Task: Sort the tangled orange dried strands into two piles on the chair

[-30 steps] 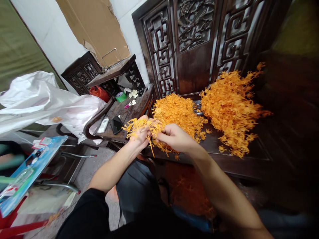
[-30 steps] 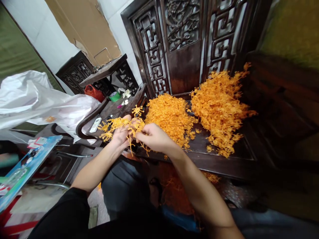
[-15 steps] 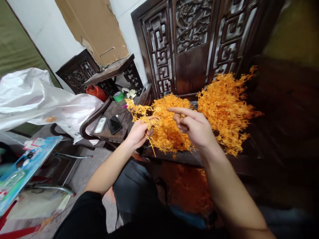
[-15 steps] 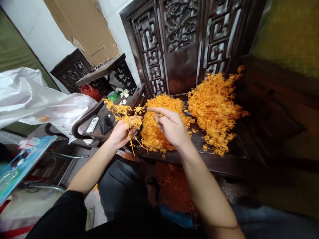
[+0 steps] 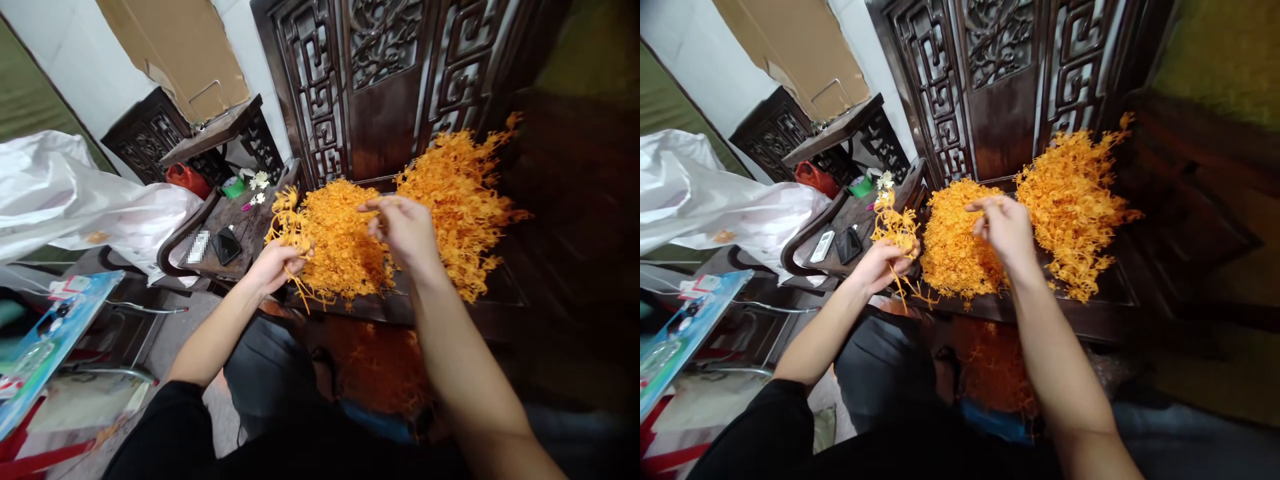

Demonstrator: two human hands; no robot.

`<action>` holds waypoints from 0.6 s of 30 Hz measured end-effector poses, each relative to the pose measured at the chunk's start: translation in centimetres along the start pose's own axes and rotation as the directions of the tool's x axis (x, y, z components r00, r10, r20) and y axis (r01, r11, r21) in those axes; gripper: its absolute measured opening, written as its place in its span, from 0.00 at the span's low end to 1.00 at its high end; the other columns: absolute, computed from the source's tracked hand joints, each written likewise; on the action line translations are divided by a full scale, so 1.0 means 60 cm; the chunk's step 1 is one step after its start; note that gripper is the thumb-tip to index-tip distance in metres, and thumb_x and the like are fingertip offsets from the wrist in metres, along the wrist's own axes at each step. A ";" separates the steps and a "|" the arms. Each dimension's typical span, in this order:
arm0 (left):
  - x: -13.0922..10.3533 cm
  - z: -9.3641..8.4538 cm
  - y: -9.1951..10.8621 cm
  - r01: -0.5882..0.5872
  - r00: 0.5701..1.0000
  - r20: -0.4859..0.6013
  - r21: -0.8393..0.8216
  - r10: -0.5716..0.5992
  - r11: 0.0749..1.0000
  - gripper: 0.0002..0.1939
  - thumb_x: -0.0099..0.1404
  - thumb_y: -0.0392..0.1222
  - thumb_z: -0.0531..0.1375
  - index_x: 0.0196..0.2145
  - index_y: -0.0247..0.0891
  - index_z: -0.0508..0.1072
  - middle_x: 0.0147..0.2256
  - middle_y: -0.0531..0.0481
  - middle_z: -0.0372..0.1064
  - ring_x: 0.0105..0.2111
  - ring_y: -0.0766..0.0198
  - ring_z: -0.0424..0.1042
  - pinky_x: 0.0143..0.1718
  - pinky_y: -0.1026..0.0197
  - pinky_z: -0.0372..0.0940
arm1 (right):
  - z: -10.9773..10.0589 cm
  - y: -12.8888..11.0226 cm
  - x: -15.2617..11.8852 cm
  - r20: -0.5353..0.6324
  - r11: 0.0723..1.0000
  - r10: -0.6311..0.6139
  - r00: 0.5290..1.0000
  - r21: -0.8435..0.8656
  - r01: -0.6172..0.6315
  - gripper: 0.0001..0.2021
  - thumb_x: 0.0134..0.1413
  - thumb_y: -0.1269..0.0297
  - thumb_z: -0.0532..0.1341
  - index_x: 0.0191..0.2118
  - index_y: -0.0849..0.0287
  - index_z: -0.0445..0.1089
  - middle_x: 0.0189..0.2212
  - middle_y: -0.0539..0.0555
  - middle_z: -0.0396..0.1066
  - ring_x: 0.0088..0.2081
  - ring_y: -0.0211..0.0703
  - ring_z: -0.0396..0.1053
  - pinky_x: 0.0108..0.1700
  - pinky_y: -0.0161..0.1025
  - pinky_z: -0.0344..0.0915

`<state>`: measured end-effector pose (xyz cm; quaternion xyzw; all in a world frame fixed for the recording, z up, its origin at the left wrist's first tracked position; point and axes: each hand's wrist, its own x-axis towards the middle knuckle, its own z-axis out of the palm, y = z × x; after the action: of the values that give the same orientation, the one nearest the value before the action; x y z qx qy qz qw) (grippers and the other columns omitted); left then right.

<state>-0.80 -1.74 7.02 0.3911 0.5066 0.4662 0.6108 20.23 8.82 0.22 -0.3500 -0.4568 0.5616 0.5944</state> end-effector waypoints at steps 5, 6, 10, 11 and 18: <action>0.017 0.004 -0.001 -0.075 0.993 -0.088 -0.020 0.073 0.997 0.16 0.51 0.42 0.72 0.34 0.30 0.77 0.28 0.50 0.74 0.15 0.79 0.55 0.17 0.69 0.50 | 0.060 -0.025 -0.072 0.336 0.876 -0.271 0.902 -0.303 0.376 0.20 0.72 0.57 0.53 0.62 0.59 0.69 0.45 0.58 0.77 0.34 0.41 0.72 0.36 0.42 0.68; 0.018 0.007 -0.002 -0.095 0.991 -0.099 -0.011 0.093 0.995 0.15 0.51 0.42 0.72 0.32 0.31 0.75 0.26 0.52 0.72 0.15 0.78 0.56 0.17 0.70 0.50 | 0.068 -0.028 -0.081 0.402 0.807 -0.341 0.850 -0.339 0.484 0.21 0.72 0.56 0.53 0.62 0.60 0.69 0.46 0.59 0.77 0.38 0.43 0.74 0.41 0.43 0.69; 0.015 0.017 -0.012 -0.100 0.989 -0.101 0.069 0.106 0.993 0.14 0.50 0.40 0.71 0.25 0.34 0.69 0.17 0.59 0.61 0.15 0.76 0.57 0.17 0.70 0.50 | 0.076 -0.024 -0.085 0.595 0.539 -0.450 0.666 -0.413 0.734 0.21 0.70 0.54 0.59 0.61 0.61 0.71 0.43 0.59 0.76 0.40 0.45 0.74 0.42 0.41 0.68; 0.015 0.017 -0.014 -0.094 0.989 -0.103 0.086 0.103 0.992 0.14 0.50 0.40 0.71 0.25 0.35 0.68 0.17 0.59 0.60 0.14 0.76 0.56 0.16 0.69 0.49 | 0.075 -0.019 -0.082 0.604 0.488 -0.469 0.644 -0.431 0.759 0.18 0.70 0.56 0.59 0.58 0.60 0.73 0.41 0.57 0.75 0.38 0.43 0.73 0.39 0.40 0.67; 0.035 -0.024 -0.005 -0.175 0.942 -0.263 0.151 0.210 0.973 0.18 0.51 0.45 0.73 0.29 0.34 0.70 0.21 0.57 0.65 0.14 0.79 0.52 0.14 0.69 0.42 | 0.071 -0.010 -0.113 0.200 0.484 -0.830 0.521 -0.208 0.850 0.04 0.68 0.64 0.59 0.42 0.54 0.71 0.28 0.52 0.69 0.31 0.41 0.68 0.31 0.39 0.65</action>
<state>-2.06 0.18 5.92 0.4071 0.5749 0.5411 0.4593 16.79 1.64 1.22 -0.1422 -0.6647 0.1415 0.7197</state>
